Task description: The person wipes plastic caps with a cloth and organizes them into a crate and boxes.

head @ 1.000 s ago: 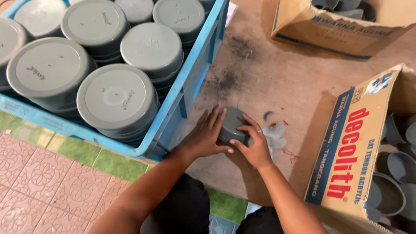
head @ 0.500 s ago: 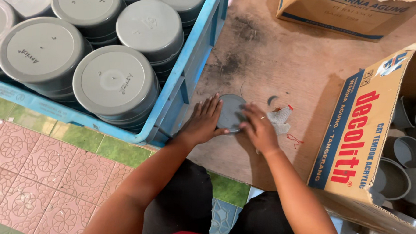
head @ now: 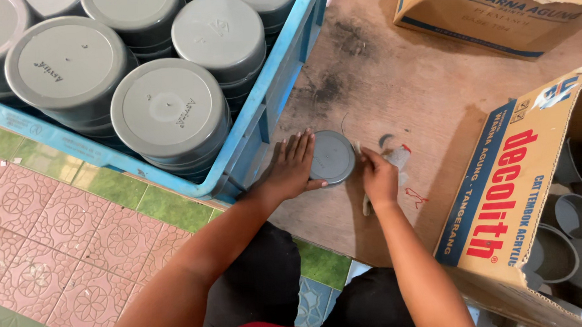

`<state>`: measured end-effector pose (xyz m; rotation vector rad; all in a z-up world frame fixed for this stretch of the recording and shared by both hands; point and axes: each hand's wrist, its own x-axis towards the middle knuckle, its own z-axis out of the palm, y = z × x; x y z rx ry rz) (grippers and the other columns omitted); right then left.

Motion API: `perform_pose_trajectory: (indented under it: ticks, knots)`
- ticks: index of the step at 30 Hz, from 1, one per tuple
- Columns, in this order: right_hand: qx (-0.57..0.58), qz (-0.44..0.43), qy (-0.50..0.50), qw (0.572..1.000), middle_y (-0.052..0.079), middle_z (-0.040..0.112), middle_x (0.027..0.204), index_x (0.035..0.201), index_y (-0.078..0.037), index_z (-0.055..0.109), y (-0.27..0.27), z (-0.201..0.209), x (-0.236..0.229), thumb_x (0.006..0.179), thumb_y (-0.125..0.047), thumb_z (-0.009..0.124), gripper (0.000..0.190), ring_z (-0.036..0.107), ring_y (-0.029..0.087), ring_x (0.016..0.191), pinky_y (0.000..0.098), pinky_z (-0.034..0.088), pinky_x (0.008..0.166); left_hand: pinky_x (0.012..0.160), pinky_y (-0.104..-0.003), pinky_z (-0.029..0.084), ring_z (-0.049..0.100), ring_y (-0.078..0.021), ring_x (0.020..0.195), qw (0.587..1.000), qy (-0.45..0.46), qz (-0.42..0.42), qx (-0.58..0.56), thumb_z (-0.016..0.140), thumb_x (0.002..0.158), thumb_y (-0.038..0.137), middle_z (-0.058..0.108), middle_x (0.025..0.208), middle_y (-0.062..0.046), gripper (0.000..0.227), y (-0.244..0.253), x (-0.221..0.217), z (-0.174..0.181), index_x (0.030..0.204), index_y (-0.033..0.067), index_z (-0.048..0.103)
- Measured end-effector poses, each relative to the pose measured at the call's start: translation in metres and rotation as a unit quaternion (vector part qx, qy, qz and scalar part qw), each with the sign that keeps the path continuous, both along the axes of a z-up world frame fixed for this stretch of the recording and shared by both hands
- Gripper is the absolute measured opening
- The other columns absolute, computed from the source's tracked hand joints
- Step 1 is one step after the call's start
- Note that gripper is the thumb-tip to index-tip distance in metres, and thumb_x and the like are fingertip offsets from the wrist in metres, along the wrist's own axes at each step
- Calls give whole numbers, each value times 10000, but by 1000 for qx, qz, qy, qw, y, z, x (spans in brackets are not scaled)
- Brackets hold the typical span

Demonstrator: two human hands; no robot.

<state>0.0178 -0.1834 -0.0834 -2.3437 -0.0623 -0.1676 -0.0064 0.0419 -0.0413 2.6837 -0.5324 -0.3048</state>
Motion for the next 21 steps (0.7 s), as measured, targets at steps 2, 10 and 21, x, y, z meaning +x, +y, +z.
perform_pose_trajectory:
  ticks: [2, 10, 21]
  knots:
    - [4, 45, -45, 998, 109, 637, 1016, 1065, -139, 630, 24, 42, -10, 804, -28, 523, 303, 563, 272, 1020, 384, 451, 879, 1060, -579, -4, -1, -383, 1343, 1000, -8, 4, -6, 446, 807, 611, -71, 1454, -212, 986, -1, 2, -5, 1392, -2, -59]
    - [-264, 247, 27, 932, 141, 328, 1397, 1347, -72, 348, 42, 42, -37, 874, -569, 329, 687, 249, 283, 1322, 413, 234, 1071, 1070, -561, -27, 1, -339, 1356, 996, -37, 29, 70, 403, 706, 736, -32, 1469, -182, 1091, -6, 3, -21, 1400, 8, -18]
    - [-342, 205, 28, 917, 192, 312, 1397, 1372, -20, 279, 66, 31, 4, 822, -660, 300, 844, 259, 315, 1317, 430, 260, 1060, 1067, -557, -70, -57, -316, 1359, 995, 1, 23, 94, 477, 772, 612, -98, 1469, -147, 1003, -8, 4, -8, 1405, 64, -74]
